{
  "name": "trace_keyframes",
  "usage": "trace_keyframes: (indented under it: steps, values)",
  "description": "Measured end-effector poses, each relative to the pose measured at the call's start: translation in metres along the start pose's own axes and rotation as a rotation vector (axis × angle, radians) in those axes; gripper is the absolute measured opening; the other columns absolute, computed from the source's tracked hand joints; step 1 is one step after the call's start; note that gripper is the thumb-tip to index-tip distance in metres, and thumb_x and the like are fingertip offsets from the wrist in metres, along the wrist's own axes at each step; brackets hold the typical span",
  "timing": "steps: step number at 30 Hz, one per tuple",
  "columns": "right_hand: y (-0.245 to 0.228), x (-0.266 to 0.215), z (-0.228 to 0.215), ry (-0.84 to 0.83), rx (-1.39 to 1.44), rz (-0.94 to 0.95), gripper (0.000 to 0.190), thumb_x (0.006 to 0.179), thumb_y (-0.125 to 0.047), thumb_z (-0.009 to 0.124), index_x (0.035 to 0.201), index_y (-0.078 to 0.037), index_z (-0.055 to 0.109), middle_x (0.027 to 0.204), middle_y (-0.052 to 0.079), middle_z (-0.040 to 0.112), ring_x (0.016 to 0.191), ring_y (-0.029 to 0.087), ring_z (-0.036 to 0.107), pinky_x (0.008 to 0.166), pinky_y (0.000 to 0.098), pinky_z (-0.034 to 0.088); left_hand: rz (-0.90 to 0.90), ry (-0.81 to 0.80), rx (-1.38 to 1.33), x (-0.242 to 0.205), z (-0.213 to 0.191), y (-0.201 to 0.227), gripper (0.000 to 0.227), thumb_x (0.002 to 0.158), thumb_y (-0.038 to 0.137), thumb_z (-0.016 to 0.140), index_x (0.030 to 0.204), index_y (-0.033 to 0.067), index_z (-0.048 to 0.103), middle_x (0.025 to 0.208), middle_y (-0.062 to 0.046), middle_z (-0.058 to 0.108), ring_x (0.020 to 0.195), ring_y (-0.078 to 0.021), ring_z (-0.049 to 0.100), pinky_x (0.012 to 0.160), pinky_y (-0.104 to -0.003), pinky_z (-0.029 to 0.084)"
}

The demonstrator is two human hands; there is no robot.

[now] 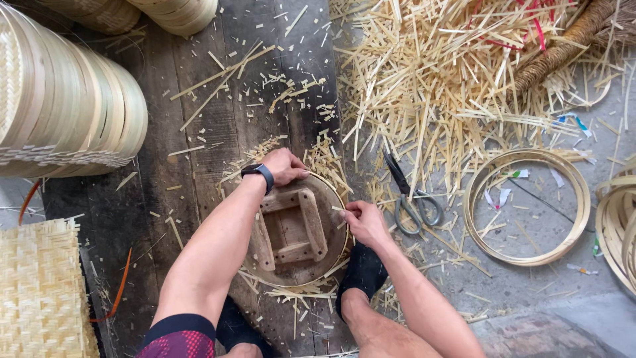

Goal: The person assembles round woven baskets by placing a bamboo ring onto a square woven mat, folding the mat over a wooden mold, and trimming the excess material with shears. The finished baskets are stacked on the floor.

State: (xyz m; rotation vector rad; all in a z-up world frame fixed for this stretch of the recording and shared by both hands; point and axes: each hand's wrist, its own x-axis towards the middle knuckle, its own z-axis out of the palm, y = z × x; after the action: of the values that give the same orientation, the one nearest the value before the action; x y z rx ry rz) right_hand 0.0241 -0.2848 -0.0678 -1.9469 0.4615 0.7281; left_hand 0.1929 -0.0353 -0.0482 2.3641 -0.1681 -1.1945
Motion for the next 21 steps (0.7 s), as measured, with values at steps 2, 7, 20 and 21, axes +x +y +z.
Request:
trace_keyframes:
  steps: [2, 7, 20, 21]
  values:
    - [0.004, 0.004, 0.007, 0.053, -0.032, 0.014, 0.035, 0.086, -0.026, 0.078, 0.109, -0.001, 0.074, 0.091, 0.014, 0.078, 0.083, 0.021, 0.074, 0.078, 0.0351, 0.058, -0.058, -0.005, 0.035, 0.01, -0.001, 0.001, 0.032, 0.077, 0.039, 0.084, 0.104, 0.0212, 0.083, 0.102, -0.007, 0.081, 0.094, -0.0226, 0.075, 0.09, -0.036, 0.057]
    - [0.023, 0.018, 0.012, 0.014, 0.125, 0.135, 0.031, 0.084, -0.024, 0.08, 0.103, 0.0, 0.076, 0.085, 0.012, 0.077, 0.075, 0.02, 0.071, 0.072, 0.0363, 0.058, -0.133, 0.02, 0.03, 0.014, -0.007, 0.012, 0.03, 0.069, 0.038, 0.092, 0.093, 0.0206, 0.085, 0.099, -0.006, 0.081, 0.092, -0.0215, 0.074, 0.088, -0.036, 0.057]
    - [0.013, -0.02, 0.016, 0.351, 0.318, -0.059, 0.026, 0.1, -0.025, 0.065, 0.106, -0.005, 0.08, 0.079, 0.008, 0.075, 0.07, 0.013, 0.068, 0.06, 0.0305, 0.056, -0.214, 0.196, -0.126, -0.035, -0.003, -0.077, 0.042, 0.095, 0.051, 0.069, 0.108, 0.0129, 0.08, 0.104, -0.011, 0.077, 0.089, -0.0205, 0.071, 0.085, -0.041, 0.057]
    - [0.015, -0.019, 0.013, 0.329, 0.42, -0.012, 0.025, 0.098, -0.026, 0.066, 0.112, -0.006, 0.072, 0.08, 0.007, 0.074, 0.068, 0.013, 0.068, 0.057, 0.0299, 0.056, -0.295, 0.152, -0.185, -0.046, -0.005, -0.109, 0.041, 0.094, 0.05, 0.072, 0.107, 0.012, 0.081, 0.101, -0.01, 0.077, 0.085, -0.0181, 0.071, 0.084, -0.037, 0.058]
